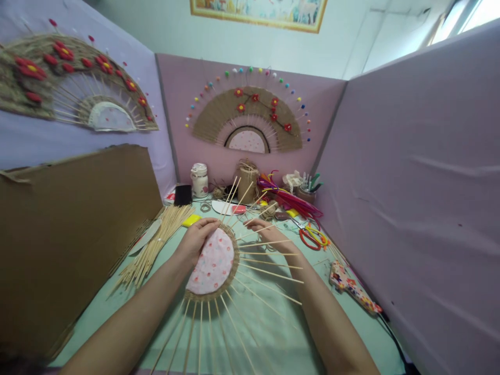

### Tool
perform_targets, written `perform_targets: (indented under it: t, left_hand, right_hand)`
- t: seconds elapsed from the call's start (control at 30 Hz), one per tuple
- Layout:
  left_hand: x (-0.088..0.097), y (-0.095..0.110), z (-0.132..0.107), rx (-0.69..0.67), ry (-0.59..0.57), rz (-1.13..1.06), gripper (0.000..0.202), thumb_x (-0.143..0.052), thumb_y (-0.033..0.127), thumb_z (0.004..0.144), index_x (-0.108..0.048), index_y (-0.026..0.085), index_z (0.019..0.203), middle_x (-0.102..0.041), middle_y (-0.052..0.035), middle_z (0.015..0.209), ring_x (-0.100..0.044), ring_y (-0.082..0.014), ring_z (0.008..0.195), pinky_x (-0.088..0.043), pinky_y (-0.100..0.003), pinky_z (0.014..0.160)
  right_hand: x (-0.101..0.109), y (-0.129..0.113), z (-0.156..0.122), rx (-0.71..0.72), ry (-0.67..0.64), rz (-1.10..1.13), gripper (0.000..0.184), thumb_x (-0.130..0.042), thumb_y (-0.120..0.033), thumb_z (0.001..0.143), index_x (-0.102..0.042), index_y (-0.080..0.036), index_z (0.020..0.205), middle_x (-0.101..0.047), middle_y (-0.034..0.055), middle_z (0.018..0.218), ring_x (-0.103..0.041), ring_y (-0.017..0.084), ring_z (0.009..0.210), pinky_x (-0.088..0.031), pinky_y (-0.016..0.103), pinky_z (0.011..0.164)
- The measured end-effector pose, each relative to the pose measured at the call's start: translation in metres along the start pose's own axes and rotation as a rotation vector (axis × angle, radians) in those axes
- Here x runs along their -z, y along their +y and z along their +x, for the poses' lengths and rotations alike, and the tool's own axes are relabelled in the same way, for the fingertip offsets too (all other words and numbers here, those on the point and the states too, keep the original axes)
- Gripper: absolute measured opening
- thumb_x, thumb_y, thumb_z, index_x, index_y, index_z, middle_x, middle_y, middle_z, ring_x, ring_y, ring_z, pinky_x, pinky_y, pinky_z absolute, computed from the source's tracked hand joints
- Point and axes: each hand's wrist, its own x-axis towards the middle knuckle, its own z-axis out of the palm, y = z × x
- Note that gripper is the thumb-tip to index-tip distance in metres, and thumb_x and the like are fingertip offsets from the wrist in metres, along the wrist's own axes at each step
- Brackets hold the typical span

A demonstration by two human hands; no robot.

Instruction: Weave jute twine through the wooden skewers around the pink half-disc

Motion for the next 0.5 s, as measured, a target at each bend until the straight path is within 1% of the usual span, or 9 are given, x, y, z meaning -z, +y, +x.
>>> perform_targets:
  t: [0.07, 0.1, 0.2, 0.27, 0.33, 0.37, 0.5]
  left_hand:
    - [-0.003, -0.002, -0.002, 0.000, -0.004, 0.027, 0.027, -0.076, 0.029, 0.053, -0.064, 0.016, 0.074, -0.062, 0.0025, 0.060, -0.054, -0.0095, 0.054, -0.041, -0.021, 0.054]
    - [-0.004, -0.003, -0.003, -0.003, -0.008, 0.038, 0.026, -0.076, 0.029, 0.053, -0.064, 0.016, 0.073, -0.063, 0.0023, 0.060, -0.055, -0.0097, 0.054, -0.041, -0.021, 0.055]
    - [-0.005, -0.007, -0.002, -0.004, -0.014, 0.059, 0.025, -0.075, 0.029, 0.054, -0.064, 0.016, 0.072, -0.064, 0.0015, 0.061, -0.056, -0.0106, 0.056, -0.042, -0.022, 0.057]
    - [-0.005, -0.011, -0.001, 0.008, -0.011, 0.078, 0.024, -0.074, 0.029, 0.054, -0.065, 0.016, 0.072, -0.063, 0.0016, 0.061, -0.055, -0.0107, 0.055, -0.042, -0.022, 0.056]
    - [-0.004, -0.015, 0.001, 0.013, -0.017, 0.104, 0.023, -0.074, 0.029, 0.055, -0.065, 0.016, 0.072, -0.063, 0.0016, 0.061, -0.054, -0.0104, 0.055, -0.041, -0.022, 0.056]
    - [-0.004, -0.017, 0.001, 0.015, -0.023, 0.116, 0.023, -0.074, 0.029, 0.056, -0.065, 0.016, 0.073, -0.063, 0.0015, 0.061, -0.054, -0.0102, 0.055, -0.041, -0.022, 0.056]
    - [-0.006, -0.023, 0.000, 0.051, -0.039, 0.146, 0.028, -0.073, 0.030, 0.057, -0.067, 0.016, 0.080, -0.065, -0.0003, 0.065, -0.056, -0.0113, 0.057, -0.041, -0.022, 0.056]
  right_hand:
    - [-0.015, -0.005, 0.005, 0.030, 0.056, 0.071, 0.019, -0.058, -0.031, 0.075, -0.068, -0.026, 0.090, -0.065, 0.0035, 0.102, -0.056, 0.021, 0.101, -0.042, 0.038, 0.090]
    - [-0.024, -0.006, 0.006, 0.027, 0.044, 0.134, 0.018, -0.059, -0.032, 0.075, -0.068, -0.027, 0.089, -0.066, 0.0034, 0.100, -0.057, 0.021, 0.099, -0.043, 0.037, 0.088]
    - [-0.048, -0.006, 0.008, -0.046, -0.026, 0.387, 0.017, -0.066, -0.035, 0.071, -0.068, -0.027, 0.085, -0.068, 0.0020, 0.090, -0.061, 0.019, 0.084, -0.048, 0.032, 0.074]
    - [-0.058, -0.002, 0.007, -0.120, -0.024, 0.542, 0.021, -0.071, -0.035, 0.065, -0.067, -0.025, 0.083, -0.067, 0.0001, 0.080, -0.061, 0.016, 0.070, -0.048, 0.029, 0.064]
    - [-0.062, 0.004, 0.003, -0.179, 0.015, 0.618, 0.025, -0.076, -0.034, 0.060, -0.066, -0.023, 0.080, -0.065, -0.0014, 0.070, -0.057, 0.013, 0.059, -0.045, 0.026, 0.056]
    - [-0.062, 0.006, 0.002, -0.196, 0.038, 0.621, 0.027, -0.077, -0.033, 0.058, -0.065, -0.021, 0.079, -0.064, -0.0015, 0.068, -0.056, 0.012, 0.057, -0.044, 0.025, 0.054]
    - [-0.057, 0.010, -0.005, -0.195, 0.125, 0.518, 0.026, -0.077, -0.033, 0.056, -0.064, -0.017, 0.072, -0.064, -0.0008, 0.065, -0.054, 0.011, 0.055, -0.043, 0.024, 0.053]
